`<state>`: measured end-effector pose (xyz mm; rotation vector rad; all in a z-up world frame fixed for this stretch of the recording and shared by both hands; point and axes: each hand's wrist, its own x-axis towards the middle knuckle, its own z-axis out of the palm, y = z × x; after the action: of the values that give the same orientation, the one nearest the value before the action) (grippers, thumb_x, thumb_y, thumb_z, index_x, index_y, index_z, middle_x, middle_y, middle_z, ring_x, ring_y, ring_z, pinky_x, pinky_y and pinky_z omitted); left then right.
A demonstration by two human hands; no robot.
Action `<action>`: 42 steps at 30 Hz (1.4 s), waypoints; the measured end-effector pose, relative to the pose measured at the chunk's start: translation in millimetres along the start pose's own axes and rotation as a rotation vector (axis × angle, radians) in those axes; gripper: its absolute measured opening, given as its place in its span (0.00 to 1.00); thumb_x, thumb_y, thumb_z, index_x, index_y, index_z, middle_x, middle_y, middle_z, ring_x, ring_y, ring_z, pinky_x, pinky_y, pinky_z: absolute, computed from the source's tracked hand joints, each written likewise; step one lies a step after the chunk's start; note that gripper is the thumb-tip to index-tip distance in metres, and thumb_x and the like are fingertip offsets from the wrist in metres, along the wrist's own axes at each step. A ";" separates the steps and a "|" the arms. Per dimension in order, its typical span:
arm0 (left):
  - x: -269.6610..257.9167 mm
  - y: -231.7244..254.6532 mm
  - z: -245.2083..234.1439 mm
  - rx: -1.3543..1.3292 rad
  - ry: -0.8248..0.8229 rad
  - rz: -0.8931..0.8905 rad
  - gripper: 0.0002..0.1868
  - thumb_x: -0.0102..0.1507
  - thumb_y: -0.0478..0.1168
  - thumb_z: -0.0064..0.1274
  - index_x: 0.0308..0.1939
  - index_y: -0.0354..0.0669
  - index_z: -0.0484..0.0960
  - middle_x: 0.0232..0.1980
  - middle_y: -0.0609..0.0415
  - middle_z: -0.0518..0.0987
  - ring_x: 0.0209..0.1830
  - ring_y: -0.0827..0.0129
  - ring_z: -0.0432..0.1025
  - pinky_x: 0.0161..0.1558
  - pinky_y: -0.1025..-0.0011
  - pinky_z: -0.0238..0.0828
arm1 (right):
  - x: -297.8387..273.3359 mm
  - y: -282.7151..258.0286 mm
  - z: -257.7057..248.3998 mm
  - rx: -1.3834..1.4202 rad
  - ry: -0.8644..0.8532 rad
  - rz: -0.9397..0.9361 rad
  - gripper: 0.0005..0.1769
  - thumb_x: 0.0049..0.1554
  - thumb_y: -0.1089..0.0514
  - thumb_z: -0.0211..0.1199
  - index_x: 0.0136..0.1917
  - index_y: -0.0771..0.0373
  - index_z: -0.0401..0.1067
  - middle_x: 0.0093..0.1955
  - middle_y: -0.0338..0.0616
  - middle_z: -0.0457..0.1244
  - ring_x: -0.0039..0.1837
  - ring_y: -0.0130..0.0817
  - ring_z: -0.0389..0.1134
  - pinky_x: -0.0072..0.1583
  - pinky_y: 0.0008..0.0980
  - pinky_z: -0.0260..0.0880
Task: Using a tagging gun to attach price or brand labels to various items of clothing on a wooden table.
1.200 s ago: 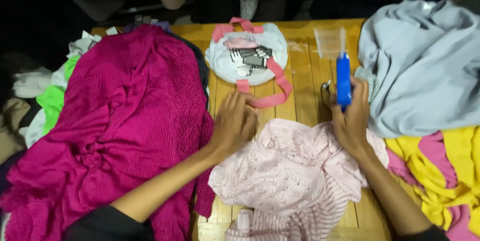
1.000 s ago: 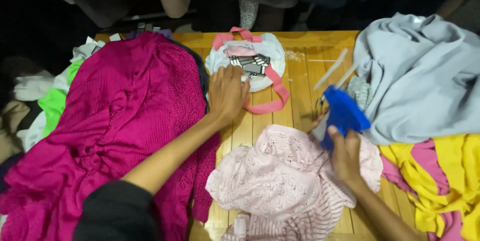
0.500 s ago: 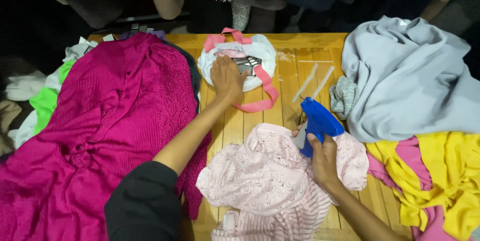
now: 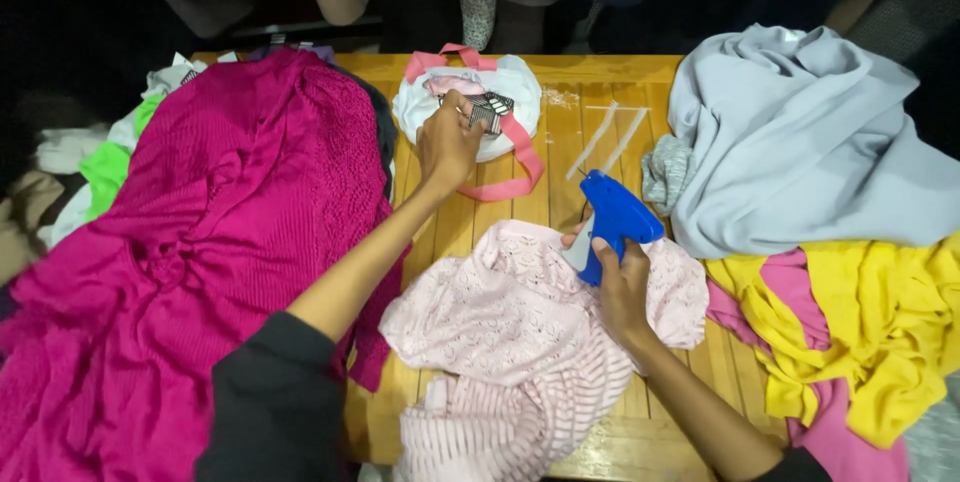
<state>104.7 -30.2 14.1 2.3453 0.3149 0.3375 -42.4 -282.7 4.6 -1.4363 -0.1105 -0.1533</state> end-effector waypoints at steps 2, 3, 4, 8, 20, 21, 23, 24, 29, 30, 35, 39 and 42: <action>-37.2 21.1 -28.1 -0.092 -0.009 0.092 0.10 0.63 0.44 0.60 0.44 0.53 0.75 0.35 0.60 0.80 0.40 0.63 0.79 0.46 0.62 0.69 | -2.5 -3.8 -2.5 0.106 -0.043 -0.010 0.16 0.62 0.56 0.54 0.55 0.72 0.71 0.48 0.56 0.72 0.52 0.40 0.76 0.55 0.40 0.77; -56.1 30.8 -42.3 -0.183 -0.022 0.185 0.07 0.64 0.42 0.59 0.45 0.51 0.79 0.33 0.57 0.79 0.37 0.64 0.79 0.43 0.64 0.73 | -4.3 -4.8 -3.0 0.213 -0.081 -0.017 0.16 0.63 0.58 0.54 0.56 0.74 0.70 0.50 0.61 0.71 0.52 0.48 0.76 0.55 0.46 0.79; -73.8 36.6 -52.6 -0.178 -0.019 0.182 0.07 0.64 0.42 0.59 0.45 0.51 0.79 0.33 0.57 0.79 0.37 0.64 0.79 0.43 0.64 0.73 | -9.1 -9.2 -1.9 0.217 -0.085 -0.015 0.16 0.63 0.58 0.54 0.56 0.74 0.70 0.50 0.61 0.71 0.52 0.48 0.76 0.55 0.46 0.79; -144.9 44.8 -81.3 -0.255 -0.034 0.403 0.07 0.65 0.40 0.57 0.45 0.43 0.79 0.36 0.39 0.78 0.40 0.38 0.77 0.42 0.50 0.73 | -26.3 -20.7 7.4 0.496 -0.200 0.137 0.21 0.62 0.57 0.55 0.60 0.78 0.66 0.52 0.67 0.67 0.55 0.58 0.74 0.58 0.59 0.77; -199.9 17.5 -76.9 -0.446 0.033 0.319 0.10 0.58 0.33 0.67 0.40 0.41 0.80 0.28 0.52 0.81 0.27 0.66 0.77 0.33 0.72 0.74 | -51.3 20.3 9.5 0.386 -0.303 0.254 0.17 0.58 0.58 0.63 0.54 0.76 0.71 0.46 0.64 0.70 0.49 0.50 0.76 0.53 0.50 0.81; -199.6 16.7 -78.2 -0.451 0.032 0.308 0.11 0.58 0.35 0.68 0.37 0.41 0.79 0.27 0.53 0.81 0.26 0.68 0.76 0.33 0.73 0.73 | -51.8 5.5 18.0 0.450 -0.295 0.290 0.18 0.60 0.56 0.61 0.53 0.77 0.70 0.45 0.67 0.70 0.50 0.53 0.76 0.54 0.51 0.80; -201.3 16.1 -77.4 -0.461 0.007 0.301 0.11 0.58 0.34 0.68 0.36 0.41 0.79 0.27 0.52 0.81 0.26 0.67 0.76 0.33 0.72 0.73 | -49.3 6.9 18.0 0.443 -0.303 0.303 0.19 0.60 0.56 0.60 0.53 0.78 0.70 0.45 0.68 0.70 0.50 0.55 0.76 0.53 0.51 0.80; -201.4 15.8 -76.5 -0.471 -0.020 0.295 0.11 0.57 0.34 0.69 0.36 0.40 0.78 0.26 0.51 0.82 0.26 0.66 0.76 0.33 0.70 0.73 | -47.4 8.3 18.0 0.436 -0.310 0.317 0.20 0.60 0.55 0.59 0.53 0.78 0.69 0.46 0.70 0.69 0.50 0.56 0.76 0.52 0.51 0.80; -202.4 17.5 -77.6 -0.461 -0.008 0.298 0.12 0.57 0.36 0.69 0.35 0.42 0.79 0.26 0.52 0.82 0.26 0.65 0.77 0.33 0.70 0.73 | -50.0 8.2 19.5 0.423 -0.275 0.313 0.20 0.59 0.56 0.61 0.53 0.79 0.70 0.45 0.71 0.70 0.49 0.57 0.76 0.50 0.50 0.80; -200.3 17.9 -78.4 -0.450 -0.009 0.297 0.12 0.57 0.38 0.69 0.35 0.43 0.79 0.25 0.53 0.82 0.26 0.65 0.78 0.33 0.71 0.73 | -49.2 4.8 20.7 0.414 -0.278 0.306 0.20 0.59 0.56 0.61 0.53 0.79 0.70 0.45 0.70 0.70 0.49 0.57 0.76 0.50 0.50 0.80; -204.7 26.3 -77.9 -0.442 -0.069 0.369 0.09 0.59 0.35 0.67 0.38 0.44 0.80 0.30 0.55 0.83 0.29 0.70 0.78 0.32 0.76 0.76 | -51.5 4.8 12.3 0.300 -0.227 0.439 0.23 0.56 0.57 0.62 0.61 0.72 0.68 0.55 0.63 0.69 0.56 0.56 0.75 0.56 0.52 0.78; -206.3 31.8 -79.6 -0.485 -0.092 0.435 0.10 0.61 0.36 0.65 0.44 0.42 0.80 0.39 0.56 0.83 0.35 0.74 0.77 0.35 0.78 0.75 | -46.2 0.3 12.1 0.434 -0.140 0.725 0.35 0.54 0.64 0.54 0.75 0.67 0.56 0.73 0.69 0.60 0.66 0.71 0.66 0.68 0.62 0.65; -199.7 34.5 -82.3 -0.517 -0.143 0.466 0.09 0.62 0.36 0.64 0.43 0.41 0.81 0.41 0.53 0.82 0.39 0.71 0.77 0.39 0.77 0.74 | -36.2 34.2 -4.4 0.408 -0.204 0.629 0.30 0.55 0.60 0.59 0.70 0.71 0.63 0.62 0.61 0.67 0.61 0.53 0.69 0.63 0.51 0.72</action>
<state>-104.9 -65.8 65.8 1.8911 -0.3598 0.4114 -72.3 -281.3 -35.5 -1.0181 0.1400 0.5074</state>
